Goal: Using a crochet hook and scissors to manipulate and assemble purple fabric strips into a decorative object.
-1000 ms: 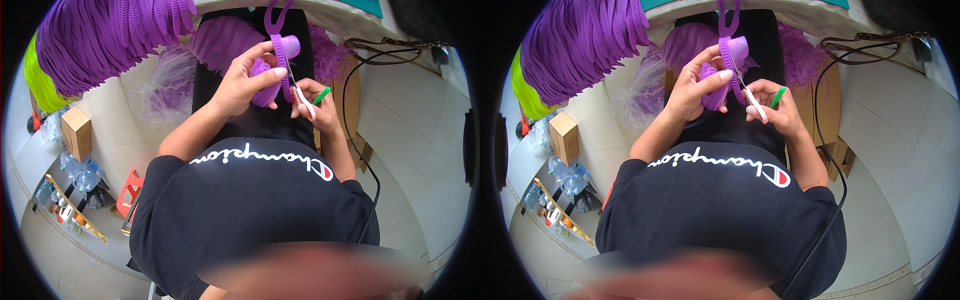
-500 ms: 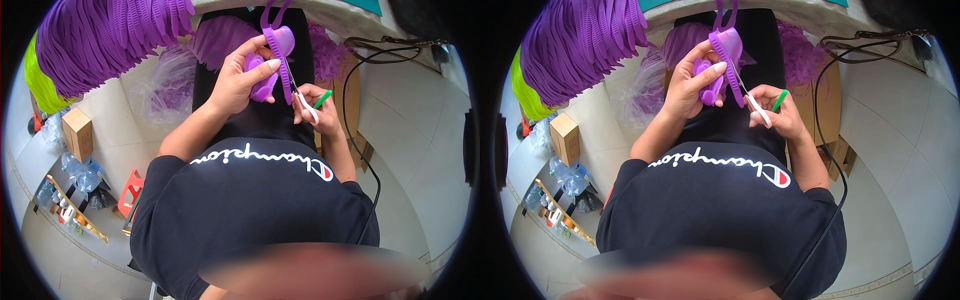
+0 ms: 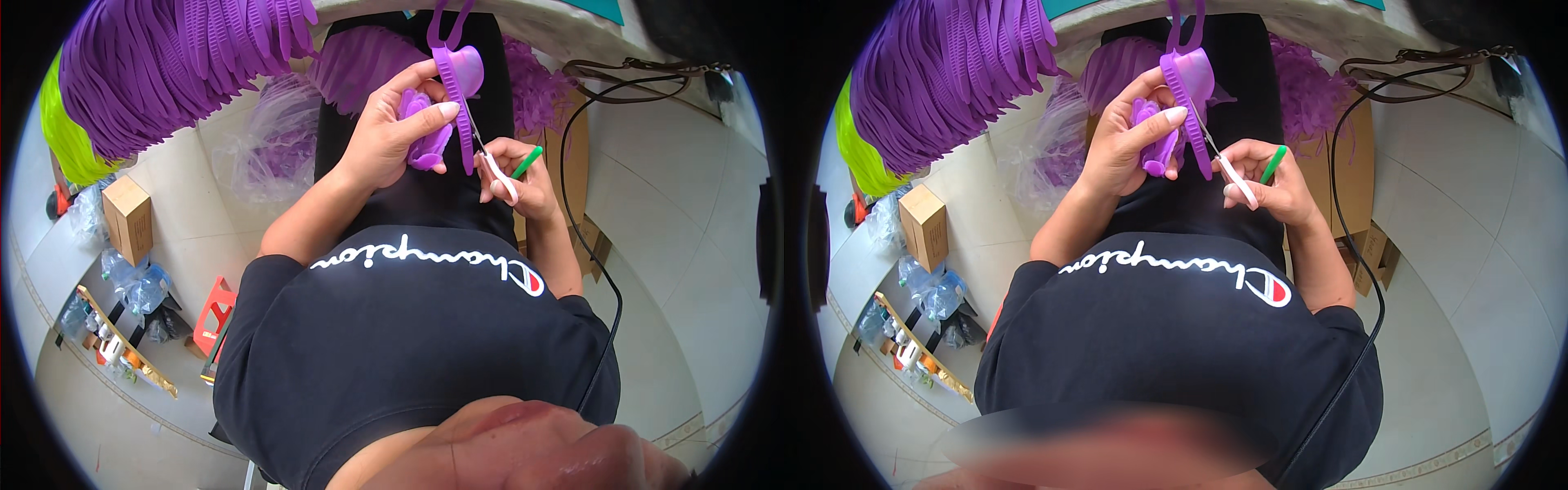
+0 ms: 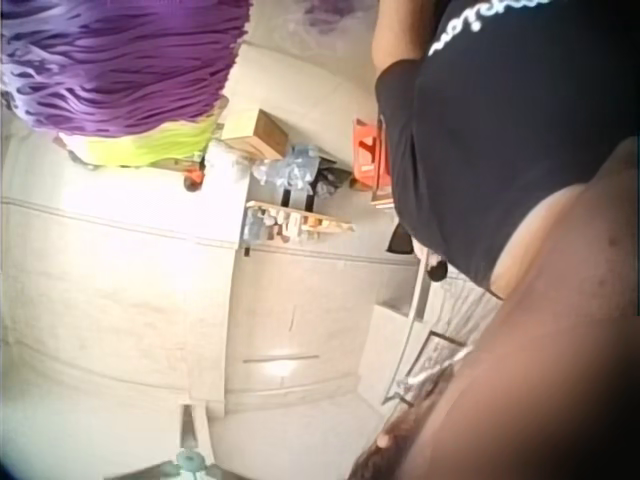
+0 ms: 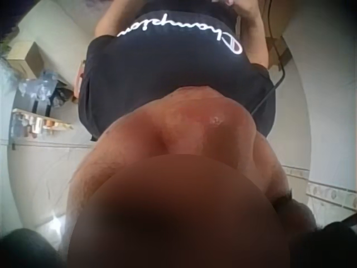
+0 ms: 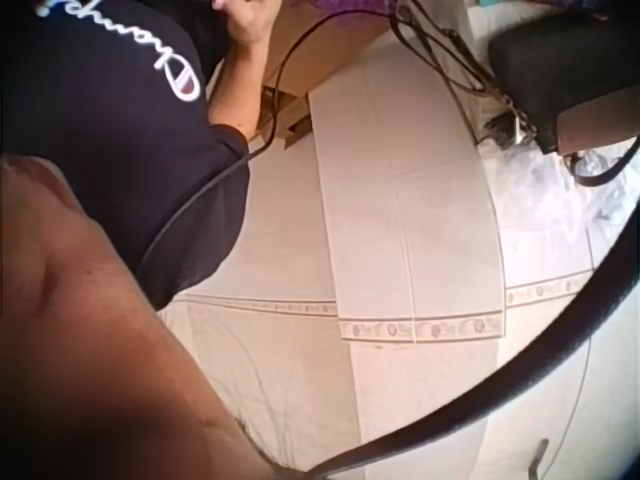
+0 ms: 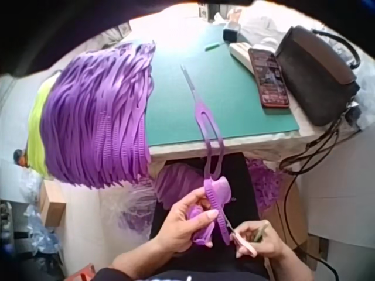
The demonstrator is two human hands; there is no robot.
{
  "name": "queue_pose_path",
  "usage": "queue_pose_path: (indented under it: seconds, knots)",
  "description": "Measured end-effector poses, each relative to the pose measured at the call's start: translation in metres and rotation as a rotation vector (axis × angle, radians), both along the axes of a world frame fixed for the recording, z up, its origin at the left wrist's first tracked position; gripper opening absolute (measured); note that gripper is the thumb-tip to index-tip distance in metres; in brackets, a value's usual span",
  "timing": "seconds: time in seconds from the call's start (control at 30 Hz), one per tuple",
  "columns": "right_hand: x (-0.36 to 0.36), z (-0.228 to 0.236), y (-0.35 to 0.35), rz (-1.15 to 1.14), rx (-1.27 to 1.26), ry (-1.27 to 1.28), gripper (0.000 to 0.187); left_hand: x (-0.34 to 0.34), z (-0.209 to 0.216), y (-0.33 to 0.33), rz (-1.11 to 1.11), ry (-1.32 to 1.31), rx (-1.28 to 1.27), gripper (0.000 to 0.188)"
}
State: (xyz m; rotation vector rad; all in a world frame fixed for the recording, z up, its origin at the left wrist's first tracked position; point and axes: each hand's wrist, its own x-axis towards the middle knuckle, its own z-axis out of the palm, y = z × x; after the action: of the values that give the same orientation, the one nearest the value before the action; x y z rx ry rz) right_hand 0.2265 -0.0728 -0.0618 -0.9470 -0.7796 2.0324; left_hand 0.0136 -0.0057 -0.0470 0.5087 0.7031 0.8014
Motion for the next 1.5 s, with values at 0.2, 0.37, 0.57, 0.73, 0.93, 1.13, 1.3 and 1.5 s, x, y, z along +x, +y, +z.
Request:
queue_pose_path:
  seconds: [0.2,0.37,0.57,0.73,0.93,1.13,1.3,1.5]
  knots:
    - [0.0024,-0.0009,-0.0009,0.011,0.003,-0.002,0.033,-0.0013,-0.0011,0.0009,-0.001,0.005,-0.002,0.044]
    - [0.0045,-0.004,-0.0028,0.027,-0.013,-0.051,0.04,-0.0012,-0.0003,0.0016,-0.009,0.003,-0.008,0.044]
    - [0.0047,-0.0046,-0.0024,0.027,-0.034,-0.077,0.046,-0.002,-0.0004,0.0024,-0.027,-0.01,-0.004,0.044]
    - [0.0033,-0.0032,-0.0005,0.032,-0.025,-0.082,0.045,-0.0034,-0.001,0.0029,-0.043,-0.01,-0.004,0.043]
    - [0.004,-0.0051,-0.0003,0.024,-0.042,-0.032,0.046,-0.0028,0.0012,0.0037,-0.057,-0.016,0.002,0.043]
    - [0.0037,-0.0041,0.0011,0.023,-0.033,-0.026,0.046,-0.0036,0.001,0.0041,-0.081,-0.033,0.009,0.044]
    - [0.0025,-0.0021,0.0035,0.034,-0.021,-0.011,0.037,-0.0048,-0.0007,0.0044,-0.102,-0.072,-0.005,0.045]
    - [0.0018,-0.0028,0.0067,0.033,-0.016,0.039,0.034,-0.0053,-0.0016,0.0038,-0.107,-0.087,-0.006,0.045]
